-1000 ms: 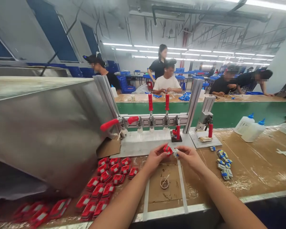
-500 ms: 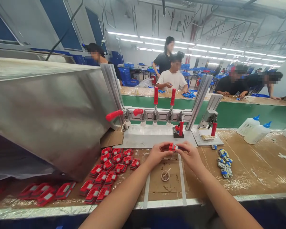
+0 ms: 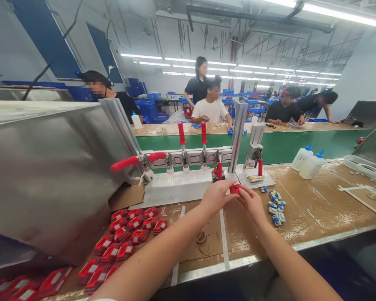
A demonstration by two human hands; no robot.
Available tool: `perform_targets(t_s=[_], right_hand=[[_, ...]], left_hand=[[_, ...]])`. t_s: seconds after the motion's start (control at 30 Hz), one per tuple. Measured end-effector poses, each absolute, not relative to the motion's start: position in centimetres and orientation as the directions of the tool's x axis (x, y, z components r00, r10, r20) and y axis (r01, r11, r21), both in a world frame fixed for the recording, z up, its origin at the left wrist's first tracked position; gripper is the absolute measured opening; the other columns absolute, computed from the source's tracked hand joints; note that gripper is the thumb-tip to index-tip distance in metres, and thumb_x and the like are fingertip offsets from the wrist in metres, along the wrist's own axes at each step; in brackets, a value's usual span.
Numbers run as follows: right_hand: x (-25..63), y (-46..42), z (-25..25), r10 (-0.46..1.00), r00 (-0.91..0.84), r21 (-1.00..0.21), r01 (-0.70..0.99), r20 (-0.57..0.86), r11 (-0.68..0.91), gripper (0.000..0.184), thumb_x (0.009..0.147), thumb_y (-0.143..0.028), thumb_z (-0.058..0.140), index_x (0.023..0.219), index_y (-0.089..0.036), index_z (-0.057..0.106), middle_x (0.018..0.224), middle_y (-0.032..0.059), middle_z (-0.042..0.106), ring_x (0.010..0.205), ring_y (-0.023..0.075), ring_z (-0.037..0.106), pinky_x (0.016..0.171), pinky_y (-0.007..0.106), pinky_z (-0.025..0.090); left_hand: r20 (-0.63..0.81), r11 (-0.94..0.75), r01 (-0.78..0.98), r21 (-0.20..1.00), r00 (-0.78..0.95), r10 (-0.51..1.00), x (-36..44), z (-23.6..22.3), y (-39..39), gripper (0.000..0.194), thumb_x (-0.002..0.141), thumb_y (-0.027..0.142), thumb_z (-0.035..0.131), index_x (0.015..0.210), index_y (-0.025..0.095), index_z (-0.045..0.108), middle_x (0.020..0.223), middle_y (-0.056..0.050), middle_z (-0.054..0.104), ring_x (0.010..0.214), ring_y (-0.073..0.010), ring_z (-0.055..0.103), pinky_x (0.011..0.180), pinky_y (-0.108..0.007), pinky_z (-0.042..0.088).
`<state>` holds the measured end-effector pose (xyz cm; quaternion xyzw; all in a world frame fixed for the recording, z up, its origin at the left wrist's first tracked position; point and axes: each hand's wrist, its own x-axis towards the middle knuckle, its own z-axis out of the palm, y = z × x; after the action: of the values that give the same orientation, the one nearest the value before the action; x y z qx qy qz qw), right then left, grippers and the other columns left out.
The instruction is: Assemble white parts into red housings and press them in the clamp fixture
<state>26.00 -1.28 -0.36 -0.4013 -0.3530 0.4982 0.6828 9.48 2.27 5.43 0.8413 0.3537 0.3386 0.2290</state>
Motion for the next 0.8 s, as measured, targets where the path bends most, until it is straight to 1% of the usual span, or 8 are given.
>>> perform_targets(t_s=[0.17, 0.23, 0.33, 0.43, 0.5, 0.6, 0.7, 0.8], right_hand=[[32.0, 0.2, -0.7, 0.966, 0.255, -0.878, -0.453, 0.037, 0.153, 0.052, 0.068, -0.048, 0.088, 0.106, -0.018, 0.070, 0.095, 0.0083, 0.076, 0.083, 0.0242, 0.074, 0.075, 0.037, 0.062], [34.6, 1.5, -0.5, 0.939, 0.338, -0.941, -0.294, 0.064, 0.170, 0.058, 0.070, -0.056, 0.083, 0.111, -0.019, 0.064, 0.101, 0.0101, 0.074, 0.089, 0.0261, 0.072, 0.075, 0.038, 0.060], [37.9, 4.1, 0.7, 0.821, 0.515, -0.969, 0.128, 0.245, 0.210, 0.055, 0.077, -0.065, 0.070, 0.107, -0.020, 0.057, 0.111, 0.0132, 0.069, 0.097, 0.0267, 0.066, 0.080, 0.039, 0.055], [39.6, 6.6, 2.4, 0.837, 0.419, -0.915, 0.341, 0.353, 0.215, 0.050, 0.074, -0.066, 0.066, 0.094, -0.021, 0.054, 0.099, 0.0093, 0.068, 0.087, 0.0244, 0.062, 0.079, 0.038, 0.050], [39.8, 7.3, 3.7, 0.867, 0.344, -0.909, 0.339, 0.361, 0.244, 0.049, 0.072, -0.064, 0.068, 0.091, -0.022, 0.052, 0.084, 0.0028, 0.066, 0.075, 0.0216, 0.060, 0.074, 0.036, 0.048], [39.9, 7.0, 6.2, 0.865, 0.293, -0.898, 0.301, 0.407, 0.321, 0.047, 0.080, -0.061, 0.062, 0.105, -0.022, 0.052, 0.073, -0.0025, 0.063, 0.068, 0.0199, 0.058, 0.069, 0.033, 0.045], [40.2, 6.4, 9.2, 0.852, 0.235, -0.872, 0.282, 0.467, 0.400, 0.047, 0.090, -0.060, 0.053, 0.117, -0.022, 0.057, 0.073, -0.0021, 0.063, 0.072, 0.0204, 0.060, 0.069, 0.032, 0.042], [40.5, 6.4, 11.4, 0.857, 0.190, -0.855, 0.323, 0.479, 0.406, 0.047, 0.093, -0.062, 0.046, 0.106, -0.022, 0.067, 0.074, -0.0004, 0.061, 0.075, 0.0207, 0.059, 0.068, 0.031, 0.041]], left_hand=[[0.283, -0.483, 0.275, 0.832, 0.539, 0.794, 15.7, 5.3, 4.5, 0.034, 0.082, 0.035, 0.076, 0.113, 0.021, 0.075, 0.106, -0.004, 0.077, 0.092, -0.0208, 0.072, 0.084, -0.028, 0.055], [0.286, -0.467, 0.275, 0.841, 0.506, 0.813, 17.5, 5.0, 5.8, 0.033, 0.080, 0.034, 0.077, 0.109, 0.019, 0.077, 0.103, -0.005, 0.078, 0.091, -0.0207, 0.072, 0.082, -0.027, 0.054], [0.241, -0.430, 0.423, 0.797, 0.430, 0.870, 19.4, 4.7, 8.3, 0.035, 0.077, 0.036, 0.079, 0.107, 0.018, 0.077, 0.101, -0.006, 0.078, 0.087, -0.0206, 0.072, 0.078, -0.028, 0.052], [0.212, -0.410, 0.597, 0.689, 0.376, 0.902, 20.6, 5.0, 10.7, 0.034, 0.077, 0.037, 0.079, 0.106, 0.019, 0.077, 0.099, -0.006, 0.078, 0.089, -0.0223, 0.071, 0.078, -0.028, 0.050], [0.200, -0.396, 0.653, 0.645, 0.356, 0.913, 21.3, 5.3, 11.9, 0.035, 0.075, 0.037, 0.080, 0.105, 0.019, 0.078, 0.096, -0.008, 0.078, 0.090, -0.0244, 0.070, 0.078, -0.029, 0.049], [0.185, -0.388, 0.683, 0.619, 0.353, 0.917, 22.5, 5.6, 13.2, 0.038, 0.073, 0.038, 0.082, 0.106, 0.019, 0.078, 0.097, -0.009, 0.078, 0.092, -0.0261, 0.070, 0.078, -0.030, 0.048], [0.173, -0.400, 0.680, 0.614, 0.379, 0.909, 23.9, 5.5, 14.4, 0.040, 0.072, 0.037, 0.083, 0.106, 0.017, 0.078, 0.098, -0.010, 0.077, 0.093, -0.0263, 0.069, 0.079, -0.030, 0.048], [0.150, -0.405, 0.659, 0.634, 0.408, 0.900, 25.1, 5.1, 15.3, 0.041, 0.072, 0.036, 0.083, 0.107, 0.015, 0.078, 0.096, -0.009, 0.077, 0.090, -0.0246, 0.069, 0.079, -0.029, 0.049]])
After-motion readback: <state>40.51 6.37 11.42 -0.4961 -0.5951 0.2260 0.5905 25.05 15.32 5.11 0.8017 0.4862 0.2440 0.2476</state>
